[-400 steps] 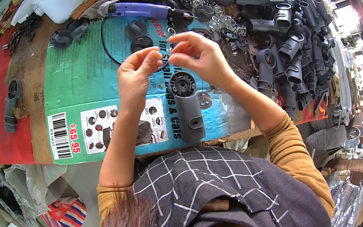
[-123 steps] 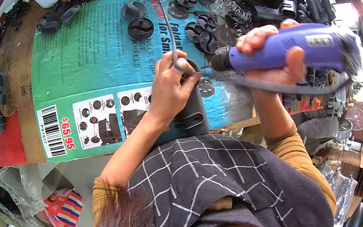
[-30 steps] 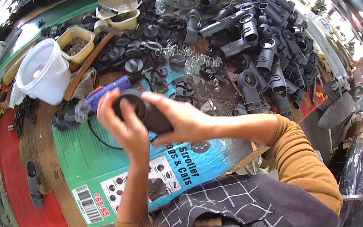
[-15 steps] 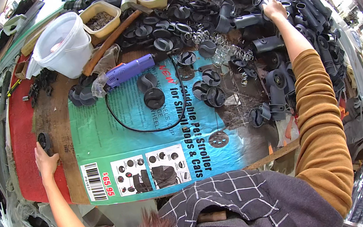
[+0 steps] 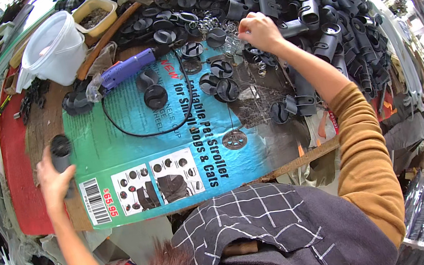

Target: The person assembles small caster wheels by inserting metal bearings into plastic housings and using a hot glue gun to secure them. They repeatedly pick up parts, apply glue, and press components together, then place the finished wheels into a large bag.

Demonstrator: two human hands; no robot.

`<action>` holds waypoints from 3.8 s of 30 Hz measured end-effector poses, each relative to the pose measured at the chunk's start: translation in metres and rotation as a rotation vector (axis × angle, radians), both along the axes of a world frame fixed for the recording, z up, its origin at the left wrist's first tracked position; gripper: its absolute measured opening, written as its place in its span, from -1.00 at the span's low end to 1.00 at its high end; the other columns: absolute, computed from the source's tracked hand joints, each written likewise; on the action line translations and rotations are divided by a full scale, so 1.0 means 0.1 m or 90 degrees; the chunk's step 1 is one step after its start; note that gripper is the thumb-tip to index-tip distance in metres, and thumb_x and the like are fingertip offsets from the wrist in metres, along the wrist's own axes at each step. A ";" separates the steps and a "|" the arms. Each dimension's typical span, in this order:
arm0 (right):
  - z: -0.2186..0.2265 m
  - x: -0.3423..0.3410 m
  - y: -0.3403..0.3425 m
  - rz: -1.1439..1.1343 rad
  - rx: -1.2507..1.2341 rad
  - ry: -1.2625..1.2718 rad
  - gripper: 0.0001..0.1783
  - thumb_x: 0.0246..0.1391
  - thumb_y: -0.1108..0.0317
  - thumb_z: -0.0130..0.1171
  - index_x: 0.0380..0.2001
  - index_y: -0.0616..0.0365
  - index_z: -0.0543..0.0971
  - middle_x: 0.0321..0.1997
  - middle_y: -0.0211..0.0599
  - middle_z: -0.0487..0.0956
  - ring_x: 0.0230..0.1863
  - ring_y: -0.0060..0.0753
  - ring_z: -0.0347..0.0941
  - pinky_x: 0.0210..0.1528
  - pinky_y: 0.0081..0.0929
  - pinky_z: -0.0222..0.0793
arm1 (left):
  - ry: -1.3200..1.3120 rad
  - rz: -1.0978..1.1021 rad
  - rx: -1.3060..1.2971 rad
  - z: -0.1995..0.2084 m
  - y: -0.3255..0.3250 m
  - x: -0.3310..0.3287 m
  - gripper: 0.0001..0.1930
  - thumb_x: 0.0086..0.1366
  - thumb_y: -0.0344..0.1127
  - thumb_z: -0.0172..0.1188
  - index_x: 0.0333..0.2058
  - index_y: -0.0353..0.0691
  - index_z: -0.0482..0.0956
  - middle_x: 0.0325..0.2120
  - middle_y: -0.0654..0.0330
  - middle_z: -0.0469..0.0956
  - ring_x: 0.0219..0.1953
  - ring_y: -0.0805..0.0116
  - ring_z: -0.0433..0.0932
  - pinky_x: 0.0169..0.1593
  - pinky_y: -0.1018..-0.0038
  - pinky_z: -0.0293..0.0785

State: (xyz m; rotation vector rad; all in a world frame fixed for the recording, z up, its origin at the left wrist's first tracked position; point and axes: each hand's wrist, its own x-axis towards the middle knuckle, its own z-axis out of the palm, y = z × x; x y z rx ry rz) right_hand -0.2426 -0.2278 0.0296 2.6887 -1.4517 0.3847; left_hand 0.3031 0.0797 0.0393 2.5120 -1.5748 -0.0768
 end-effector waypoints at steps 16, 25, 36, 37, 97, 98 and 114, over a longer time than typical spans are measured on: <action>0.07 0.30 1.70 0.054 0.421 -0.504 -0.79 -0.03 0.51 0.34 -0.29 0.25 0.57 -0.36 -0.35 0.64 -0.33 -0.60 0.55 -0.22 -0.54 0.51 | 0.515 -0.245 -0.037 -0.38 -0.13 -3.06 0.04 0.07 0.10 0.39 0.33 -0.39 0.03 0.05 -0.22 0.29 0.09 -0.14 0.40 0.16 0.16 0.35; -0.18 0.77 1.94 0.252 0.228 -0.255 -0.75 -0.07 0.43 0.30 -0.25 0.17 0.57 -0.26 -0.21 0.59 -0.21 -0.13 0.53 -0.16 -0.30 0.45 | 0.568 -0.242 -0.031 -0.46 -0.22 -3.04 0.09 -0.07 0.08 0.49 0.27 -0.43 0.10 0.00 -0.20 0.29 -0.02 -0.12 0.48 0.04 0.19 0.46; 0.11 0.62 1.18 0.152 0.135 -0.266 -0.62 -0.06 0.23 0.38 -0.18 0.18 0.58 -0.25 -0.16 0.58 -0.23 -0.18 0.55 -0.14 -0.33 0.46 | 0.518 -0.342 0.000 -0.38 -0.48 -2.85 -0.05 -0.13 0.07 0.52 0.16 -0.34 0.30 -0.02 -0.09 0.28 -0.05 -0.09 0.48 0.05 0.18 0.46; 0.08 0.58 0.90 0.106 0.063 -0.224 -0.66 -0.04 0.22 0.36 -0.22 0.19 0.59 -0.26 -0.15 0.58 -0.21 -0.14 0.54 -0.10 -0.29 0.44 | 0.528 -0.342 0.011 -0.37 -0.48 -2.84 -0.06 -0.13 0.07 0.52 0.15 -0.33 0.31 -0.02 -0.09 0.28 -0.05 -0.10 0.48 0.05 0.18 0.45; 0.12 0.30 2.29 0.010 0.266 -0.574 -0.56 -0.19 0.48 0.43 -0.15 0.14 0.57 -0.02 -0.14 0.57 -0.01 -0.11 0.52 0.02 -0.30 0.43 | 0.664 -0.268 -0.126 -0.12 -0.39 -2.73 -0.27 0.09 0.12 0.36 0.10 -0.30 0.46 0.01 0.04 0.42 0.01 0.20 0.44 0.06 0.33 0.42; 0.04 0.23 2.32 -0.017 0.264 -0.569 -0.57 -0.18 0.46 0.43 -0.16 0.15 0.57 -0.03 -0.15 0.57 -0.02 -0.10 0.52 0.02 -0.28 0.43 | 0.537 -0.323 -0.102 -0.18 -0.43 -2.67 -0.14 0.03 0.21 0.38 0.16 -0.31 0.41 0.07 -0.01 0.36 0.11 0.09 0.33 0.19 0.23 0.29; 0.17 0.66 2.15 0.234 0.204 -0.293 -0.60 -0.06 0.33 0.34 -0.09 0.12 0.58 -0.07 -0.20 0.59 -0.03 -0.10 0.45 0.05 -0.24 0.35 | 0.402 -0.337 -0.061 -0.58 -0.19 -2.88 -0.06 -0.10 0.24 0.40 0.19 -0.22 0.37 0.09 0.06 0.37 0.10 0.01 0.28 0.22 0.16 0.20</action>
